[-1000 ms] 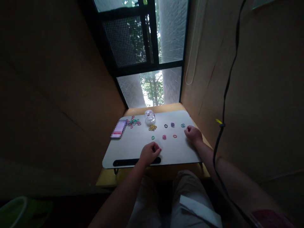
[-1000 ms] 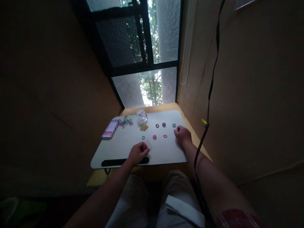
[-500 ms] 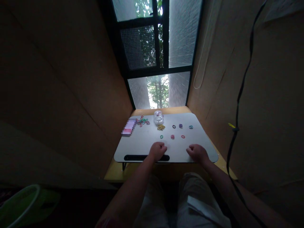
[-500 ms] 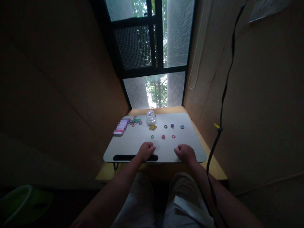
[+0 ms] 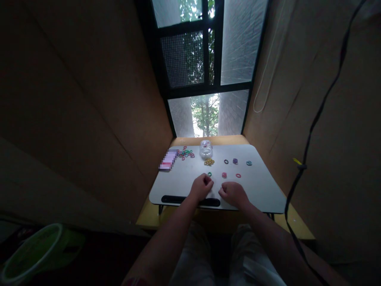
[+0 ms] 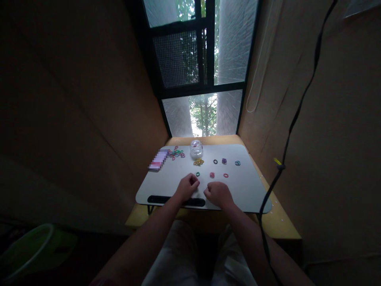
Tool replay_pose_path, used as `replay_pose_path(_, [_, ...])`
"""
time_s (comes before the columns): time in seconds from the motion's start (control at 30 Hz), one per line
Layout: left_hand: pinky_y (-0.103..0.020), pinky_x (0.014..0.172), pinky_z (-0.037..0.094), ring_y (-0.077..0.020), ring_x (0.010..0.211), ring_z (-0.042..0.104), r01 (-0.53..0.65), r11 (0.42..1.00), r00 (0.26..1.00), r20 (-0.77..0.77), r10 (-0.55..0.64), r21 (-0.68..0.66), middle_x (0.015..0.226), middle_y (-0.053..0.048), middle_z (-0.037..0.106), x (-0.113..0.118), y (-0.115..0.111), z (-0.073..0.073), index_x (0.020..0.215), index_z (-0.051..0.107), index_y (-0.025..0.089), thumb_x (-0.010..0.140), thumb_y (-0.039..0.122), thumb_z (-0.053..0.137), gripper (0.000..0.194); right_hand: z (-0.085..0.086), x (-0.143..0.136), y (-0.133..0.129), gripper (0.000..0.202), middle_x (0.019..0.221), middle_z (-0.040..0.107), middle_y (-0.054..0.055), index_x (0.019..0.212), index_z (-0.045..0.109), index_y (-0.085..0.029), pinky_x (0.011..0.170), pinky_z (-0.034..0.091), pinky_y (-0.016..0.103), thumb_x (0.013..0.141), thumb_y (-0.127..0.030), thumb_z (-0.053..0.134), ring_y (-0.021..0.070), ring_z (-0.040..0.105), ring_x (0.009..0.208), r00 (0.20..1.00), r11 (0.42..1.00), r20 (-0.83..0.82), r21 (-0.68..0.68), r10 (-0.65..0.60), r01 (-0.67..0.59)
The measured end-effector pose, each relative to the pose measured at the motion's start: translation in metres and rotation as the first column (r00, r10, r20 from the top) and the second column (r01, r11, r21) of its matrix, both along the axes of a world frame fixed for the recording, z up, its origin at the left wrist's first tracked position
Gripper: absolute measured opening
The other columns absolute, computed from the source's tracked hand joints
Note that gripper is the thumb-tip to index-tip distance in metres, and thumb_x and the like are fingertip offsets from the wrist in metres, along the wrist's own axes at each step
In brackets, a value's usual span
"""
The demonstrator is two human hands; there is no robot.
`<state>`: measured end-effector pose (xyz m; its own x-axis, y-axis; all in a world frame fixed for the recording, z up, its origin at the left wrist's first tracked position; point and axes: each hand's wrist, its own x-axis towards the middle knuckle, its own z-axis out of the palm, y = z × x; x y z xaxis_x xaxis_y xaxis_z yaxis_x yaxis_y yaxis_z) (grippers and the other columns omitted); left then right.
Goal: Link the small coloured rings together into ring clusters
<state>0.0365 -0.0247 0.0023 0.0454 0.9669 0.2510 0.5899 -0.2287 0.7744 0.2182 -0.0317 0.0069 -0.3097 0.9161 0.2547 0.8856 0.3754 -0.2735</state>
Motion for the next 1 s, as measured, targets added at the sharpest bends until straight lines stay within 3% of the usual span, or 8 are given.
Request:
replay_pose_path(0.1, [-0.030, 0.083, 0.045, -0.0165, 0.088, 0.056, -0.187, 0.976, 0.973, -0.117, 0.200, 0.114, 0.099, -0.008, 0.059, -0.012, 0.022, 0.001, 0.098, 0.060, 0.015, 0.076, 0.021, 0.054, 0.023, 0.000, 0.003, -0.001, 0.024, 0.059, 0.061, 0.002, 0.056, 0.059, -0.018, 0.055, 0.020, 0.026, 0.077, -0.027, 0.050, 0.0122, 0.047, 0.055, 1.000, 1.000, -0.018, -0.009, 0.018, -0.018])
replay_pose_path(0.2, [-0.038, 0.100, 0.038, -0.0239, 0.114, 0.049, -0.229, 0.962, 0.917, -0.298, 0.265, 0.151, 0.121, -0.012, 0.054, -0.023, 0.044, 0.002, 0.112, 0.059, 0.017, 0.076, 0.023, 0.056, 0.036, 0.001, 0.004, 0.000, 0.025, 0.059, 0.061, 0.002, 0.055, 0.058, -0.018, 0.055, 0.019, 0.027, 0.077, -0.027, 0.051, 0.0123, 0.047, 0.056, 1.000, 1.000, -0.022, -0.015, 0.008, -0.008])
replay_pose_path(0.4, [-0.050, 0.104, 0.032, -0.0346, 0.129, 0.035, -0.354, 0.932, 0.800, -0.490, 0.347, 0.081, 0.147, -0.013, 0.035, -0.034, 0.079, 0.007, 0.130, 0.051, 0.022, 0.081, 0.042, 0.052, 0.053, 0.002, 0.001, 0.001, 0.025, 0.059, 0.062, 0.002, 0.055, 0.058, -0.019, 0.055, 0.019, 0.027, 0.077, -0.027, 0.051, 0.0123, 0.047, 0.055, 1.000, 1.000, -0.024, -0.025, 0.004, -0.005])
replay_pose_path(0.57, [-0.056, 0.103, 0.029, -0.0392, 0.131, 0.032, -0.357, 0.932, 0.763, -0.557, 0.328, 0.060, 0.147, -0.013, 0.038, -0.038, 0.096, 0.009, 0.133, 0.050, 0.023, 0.083, 0.050, 0.046, 0.057, 0.005, 0.000, 0.002, 0.024, 0.060, 0.064, 0.003, 0.056, 0.060, -0.019, 0.055, 0.019, 0.027, 0.077, -0.026, 0.052, 0.0123, 0.048, 0.055, 1.000, 0.999, -0.030, -0.041, -0.001, 0.000])
replay_pose_path(0.77, [-0.056, 0.102, 0.030, -0.0397, 0.132, 0.031, -0.375, 0.923, 0.742, -0.568, 0.356, 0.089, 0.149, -0.013, 0.033, -0.037, 0.096, 0.009, 0.133, 0.049, 0.024, 0.082, 0.051, 0.046, 0.058, 0.007, 0.000, 0.001, 0.023, 0.062, 0.065, 0.003, 0.058, 0.061, -0.019, 0.055, 0.020, 0.027, 0.078, -0.026, 0.052, 0.0127, 0.049, 0.056, 1.000, 0.999, -0.028, -0.043, 0.011, -0.012])
replay_pose_path(1.0, [-0.052, 0.110, 0.020, -0.0350, 0.131, 0.034, -0.295, 0.950, 0.732, -0.615, 0.295, 0.105, 0.150, -0.011, 0.034, -0.037, 0.107, 0.008, 0.133, 0.049, 0.022, 0.082, 0.050, 0.046, 0.058, 0.009, 0.001, 0.000, 0.022, 0.062, 0.065, 0.003, 0.060, 0.064, -0.019, 0.056, 0.021, 0.027, 0.077, -0.026, 0.053, 0.0129, 0.049, 0.056, 1.000, 0.998, -0.012, -0.064, 0.011, -0.012])
